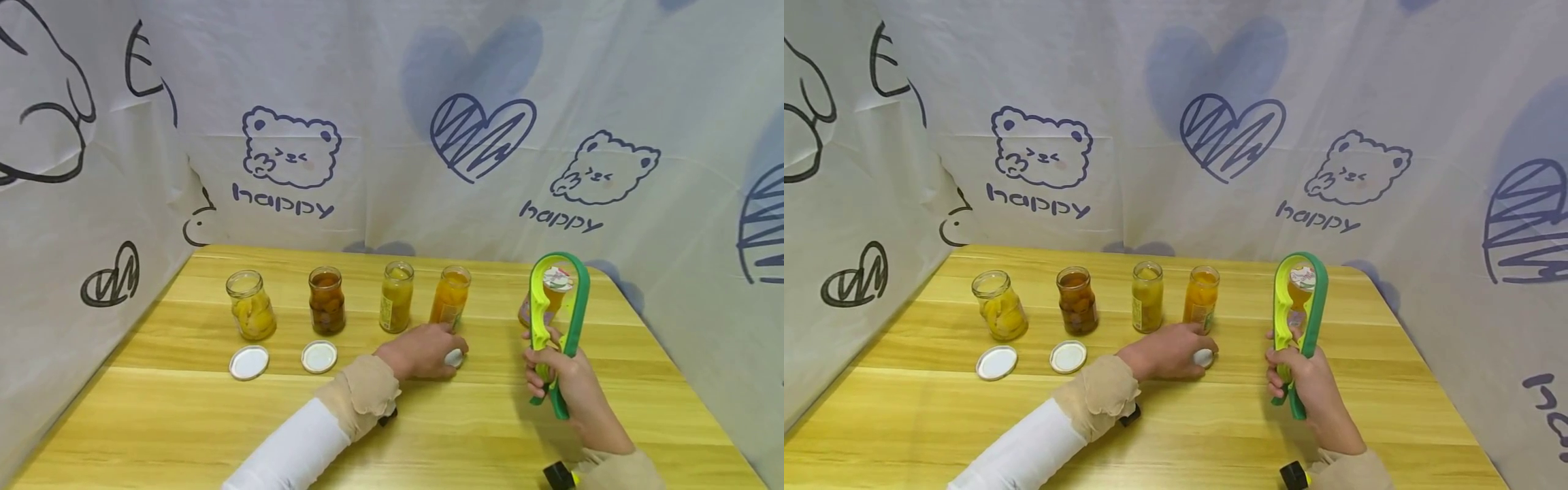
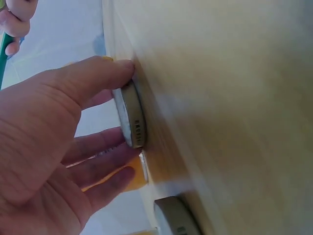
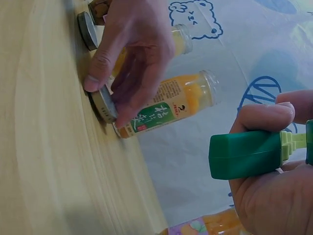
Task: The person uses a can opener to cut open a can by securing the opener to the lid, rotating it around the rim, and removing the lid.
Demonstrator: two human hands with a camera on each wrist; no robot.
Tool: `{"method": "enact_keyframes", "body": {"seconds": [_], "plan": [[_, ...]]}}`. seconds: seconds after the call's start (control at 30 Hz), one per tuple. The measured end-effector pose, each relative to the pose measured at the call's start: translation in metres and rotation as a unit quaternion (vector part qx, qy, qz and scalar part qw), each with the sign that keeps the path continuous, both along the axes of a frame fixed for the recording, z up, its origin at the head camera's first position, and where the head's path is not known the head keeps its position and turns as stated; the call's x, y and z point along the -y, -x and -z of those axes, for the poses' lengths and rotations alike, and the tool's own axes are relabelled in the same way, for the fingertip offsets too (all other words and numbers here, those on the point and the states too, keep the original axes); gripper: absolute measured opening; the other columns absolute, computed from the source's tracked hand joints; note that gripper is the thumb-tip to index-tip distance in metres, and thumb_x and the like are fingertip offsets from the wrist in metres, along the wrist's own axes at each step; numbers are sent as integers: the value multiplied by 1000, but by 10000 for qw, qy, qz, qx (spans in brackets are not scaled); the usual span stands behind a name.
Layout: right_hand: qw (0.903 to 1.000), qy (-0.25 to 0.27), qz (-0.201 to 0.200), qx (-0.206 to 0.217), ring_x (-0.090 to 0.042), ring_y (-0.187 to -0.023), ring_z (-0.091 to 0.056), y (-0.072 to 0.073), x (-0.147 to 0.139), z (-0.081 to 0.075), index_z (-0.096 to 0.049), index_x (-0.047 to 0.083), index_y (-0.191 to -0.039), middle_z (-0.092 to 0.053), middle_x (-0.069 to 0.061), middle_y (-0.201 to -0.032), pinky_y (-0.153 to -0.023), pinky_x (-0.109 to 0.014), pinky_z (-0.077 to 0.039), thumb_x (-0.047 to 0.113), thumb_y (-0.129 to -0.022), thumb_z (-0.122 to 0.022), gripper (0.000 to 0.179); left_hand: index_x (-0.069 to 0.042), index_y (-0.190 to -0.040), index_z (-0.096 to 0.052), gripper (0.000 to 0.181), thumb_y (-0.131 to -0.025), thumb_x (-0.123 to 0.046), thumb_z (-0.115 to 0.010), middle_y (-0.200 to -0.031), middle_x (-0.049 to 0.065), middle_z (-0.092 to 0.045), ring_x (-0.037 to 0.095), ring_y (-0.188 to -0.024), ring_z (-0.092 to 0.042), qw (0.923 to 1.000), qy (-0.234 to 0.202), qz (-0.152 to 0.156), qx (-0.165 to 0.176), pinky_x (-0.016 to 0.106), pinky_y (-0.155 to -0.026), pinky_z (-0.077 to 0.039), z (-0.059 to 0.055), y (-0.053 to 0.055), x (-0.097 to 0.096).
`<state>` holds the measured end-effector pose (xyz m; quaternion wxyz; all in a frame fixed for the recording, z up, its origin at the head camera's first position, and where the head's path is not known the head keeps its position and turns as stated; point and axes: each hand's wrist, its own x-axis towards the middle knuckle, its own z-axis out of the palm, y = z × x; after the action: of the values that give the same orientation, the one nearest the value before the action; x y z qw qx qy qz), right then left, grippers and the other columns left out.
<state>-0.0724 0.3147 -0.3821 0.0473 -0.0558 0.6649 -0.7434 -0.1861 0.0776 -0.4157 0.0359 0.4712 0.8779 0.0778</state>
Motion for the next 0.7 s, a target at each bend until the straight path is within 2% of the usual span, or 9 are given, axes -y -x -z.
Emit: {"method": "enact_keyframes", "body": {"seconds": [0.1, 0.27, 0.4, 0.47, 0.57, 0.63, 0.7], "plan": [[10000, 23, 51, 36, -6, -56, -45, 0, -3, -2, -49, 13, -119, -53, 7, -77, -51, -20, -43, 5, -105, -46, 16, -26, -123, -71, 30, -93, -28, -72, -113, 1, -71, 14, -102, -65, 9998, 156, 60, -75, 31, -88, -57, -3, -1, -3], [9999, 9, 133, 5, -6, -56, -46, 0, -8, -4, -48, 12, -119, -53, 6, -77, -51, -21, -43, 6, -105, -45, 15, -26, -127, -71, 34, -94, -33, -73, -116, -1, -72, 12, -102, -67, 9982, 377, 171, -443, 28, -87, -58, -13, -5, -13], [9997, 10, 241, -2, -6, -56, -47, 0, -12, -7, -48, 14, -118, -55, 6, -79, -51, -21, -44, 7, -106, -45, 14, -24, -130, -69, 34, -98, -36, -69, -120, -1, -71, 11, -101, -68, 9982, 94, 275, -518, 26, -89, -58, -18, -9, -26], [9996, 37, 265, 9, -6, -56, -47, 0, -14, -8, -49, 15, -117, -55, 7, -79, -52, -21, -44, 7, -107, -44, 14, -22, -132, -68, 35, -100, -35, -67, -122, 0, -72, 11, -103, -69, 9986, -293, 251, -359, 25, -89, -57, -18, -10, -33], [9996, 63, 289, 23, -6, -56, -47, -1, -17, -8, -49, 16, -116, -56, 7, -80, -52, -21, -44, 9, -108, -44, 12, -19, -137, -63, 39, -100, -34, -65, -128, 2, -71, 14, -109, -69, 9935, -1112, 59, 223, 23, -90, -56, -14, -10, -45], [9995, 47, 318, -2, -6, -57, -48, -2, -19, -9, -49, 16, -116, -56, 7, -80, -52, -20, -45, 9, -108, -44, 12, -16, -141, -59, 43, -101, -33, -64, -132, 4, -69, 17, -115, -68, 9833, -1675, -135, 695, 23, -93, -55, -10, -10, -54], [9993, 44, 359, -33, -5, -56, -48, -2, -22, -8, -48, 15, -116, -56, 7, -80, -51, -20, -45, 9, -108, -44, 12, -15, -141, -57, 44, -100, -33, -64, -131, 3, -69, 17, -117, -67, 9699, -2112, -429, 1135, 21, -92, -55, -6, -10, -64]]}}
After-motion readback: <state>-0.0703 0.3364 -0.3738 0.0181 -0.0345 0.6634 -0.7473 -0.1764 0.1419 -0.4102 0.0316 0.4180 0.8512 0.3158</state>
